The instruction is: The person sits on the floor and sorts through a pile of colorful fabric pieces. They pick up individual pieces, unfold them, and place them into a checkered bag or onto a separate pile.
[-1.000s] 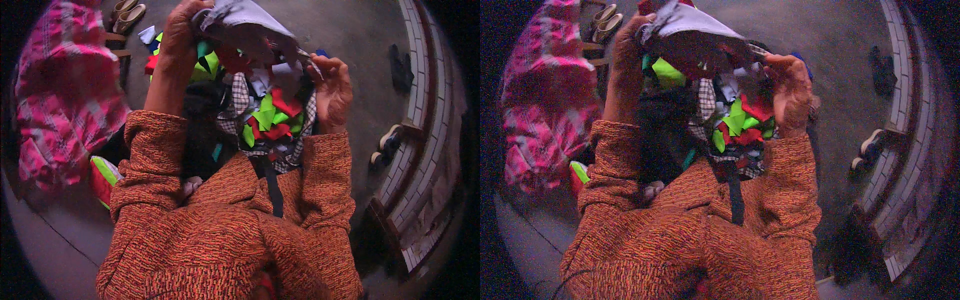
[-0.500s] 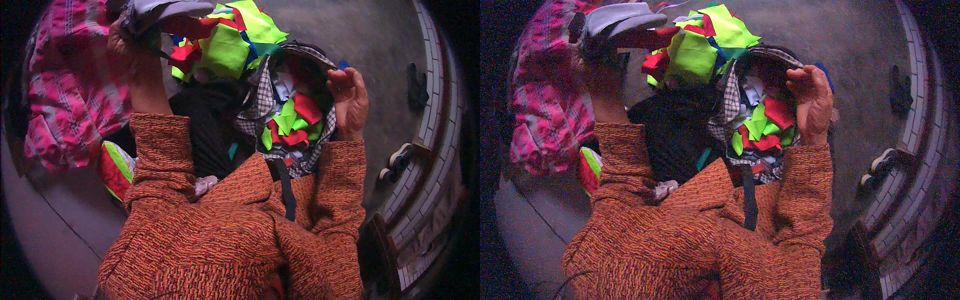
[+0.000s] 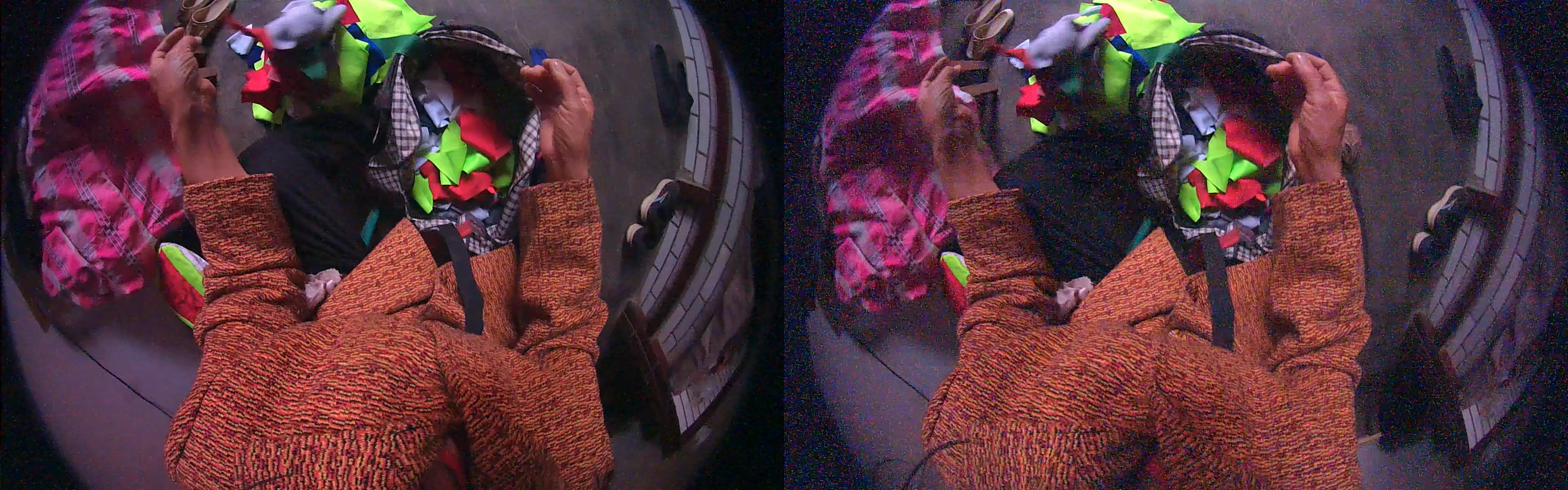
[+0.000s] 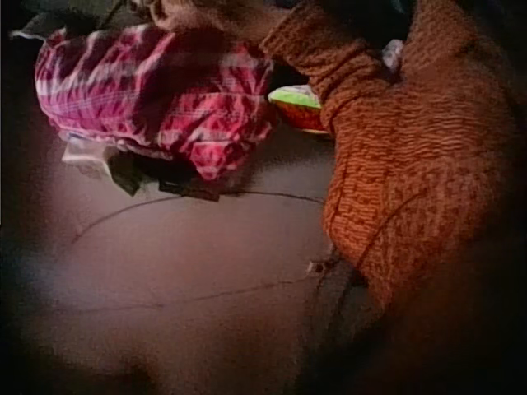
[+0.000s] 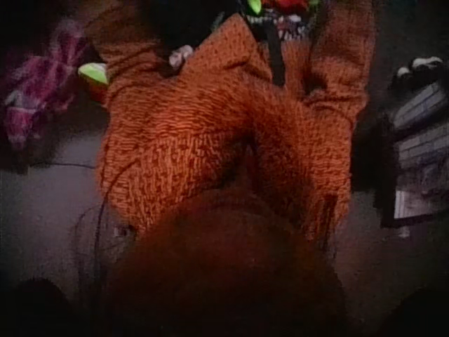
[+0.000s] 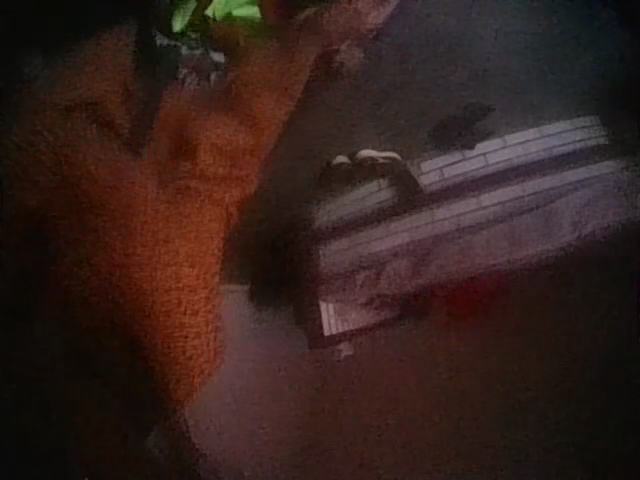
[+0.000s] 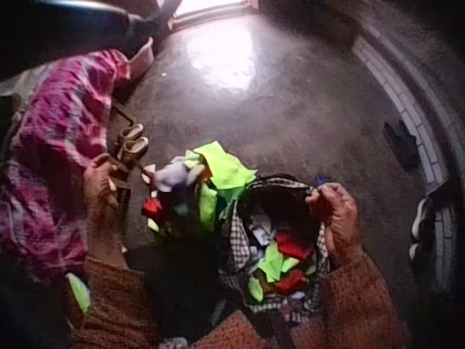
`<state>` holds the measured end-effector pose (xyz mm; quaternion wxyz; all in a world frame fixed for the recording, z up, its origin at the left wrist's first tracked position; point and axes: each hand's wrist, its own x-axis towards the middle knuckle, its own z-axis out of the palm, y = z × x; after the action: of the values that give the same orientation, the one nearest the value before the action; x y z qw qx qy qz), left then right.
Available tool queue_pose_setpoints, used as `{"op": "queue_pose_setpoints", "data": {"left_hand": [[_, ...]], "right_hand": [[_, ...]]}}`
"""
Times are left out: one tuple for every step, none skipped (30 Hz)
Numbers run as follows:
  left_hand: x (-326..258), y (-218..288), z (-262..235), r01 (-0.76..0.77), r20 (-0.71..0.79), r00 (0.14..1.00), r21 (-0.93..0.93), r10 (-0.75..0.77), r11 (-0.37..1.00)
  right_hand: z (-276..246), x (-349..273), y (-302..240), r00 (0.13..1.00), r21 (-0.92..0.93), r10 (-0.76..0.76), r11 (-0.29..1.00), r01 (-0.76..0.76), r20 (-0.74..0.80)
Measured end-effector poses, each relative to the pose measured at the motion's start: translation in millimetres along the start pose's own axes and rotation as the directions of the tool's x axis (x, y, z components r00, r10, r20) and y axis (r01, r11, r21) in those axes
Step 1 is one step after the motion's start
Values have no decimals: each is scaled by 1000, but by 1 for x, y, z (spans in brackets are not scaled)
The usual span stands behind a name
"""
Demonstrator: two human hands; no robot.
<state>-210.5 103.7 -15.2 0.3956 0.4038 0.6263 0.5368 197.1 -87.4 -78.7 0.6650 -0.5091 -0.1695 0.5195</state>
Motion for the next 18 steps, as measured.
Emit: {"op": "queue_pose_setpoints", "data": {"left_hand": [[2,-2,0,-30,-22,999,12,30,999],[3,-5,-1,-73,-36,997,38,74,997],[-3,1,3,-118,-56,991,66,122,991],[-19,9,16,-196,-92,974,123,208,973],[-41,22,34,-272,-123,947,186,297,944],[-70,38,59,-284,-187,931,176,315,943],[-90,43,70,-334,-192,910,187,368,924],[-99,41,77,-382,-163,896,190,413,904],[-107,40,83,-429,-133,879,195,457,882],[-109,33,92,-467,-91,869,172,486,867],[-108,27,102,-495,-55,860,153,508,855],[-110,27,106,-538,-20,837,156,547,828],[-111,26,110,-580,17,811,160,585,799],[-112,26,113,-620,50,783,158,620,769],[-113,27,117,-657,89,752,164,653,736],[-115,25,118,-692,121,722,162,682,704],[-115,23,121,-725,153,689,166,709,669],[-115,22,123,-759,183,651,165,737,630]], "right_hand": [[-2,0,1,1000,-31,0,1000,-1,-7],[-7,0,3,1000,-16,5,1000,-5,-8],[-7,0,4,1000,-32,6,999,-7,-20],[-7,0,3,1000,-52,8,999,-9,-30],[-6,0,4,999,-69,10,998,-12,-38],[-6,-1,5,999,-80,18,997,-21,-33],[-5,-1,8,999,-79,26,996,-28,-26],[-4,0,11,999,-83,34,996,-36,-17],[-3,1,16,998,-110,55,992,-57,-20],[-6,0,19,997,-153,60,986,-66,-44],[-9,-1,22,996,-196,63,978,-75,-67],[-9,-1,28,995,-220,80,971,-91,-60],[-9,-1,35,994,-245,95,964,-106,-54],[-11,-1,43,993,-271,110,955,-119,-49],[-13,0,52,995,-387,95,917,-91,-11],[-17,3,65,996,-503,82,863,-57,27],[-23,6,79,995,-609,73,793,-17,68],[-31,10,97,991,-670,118,740,-50,57]]}}
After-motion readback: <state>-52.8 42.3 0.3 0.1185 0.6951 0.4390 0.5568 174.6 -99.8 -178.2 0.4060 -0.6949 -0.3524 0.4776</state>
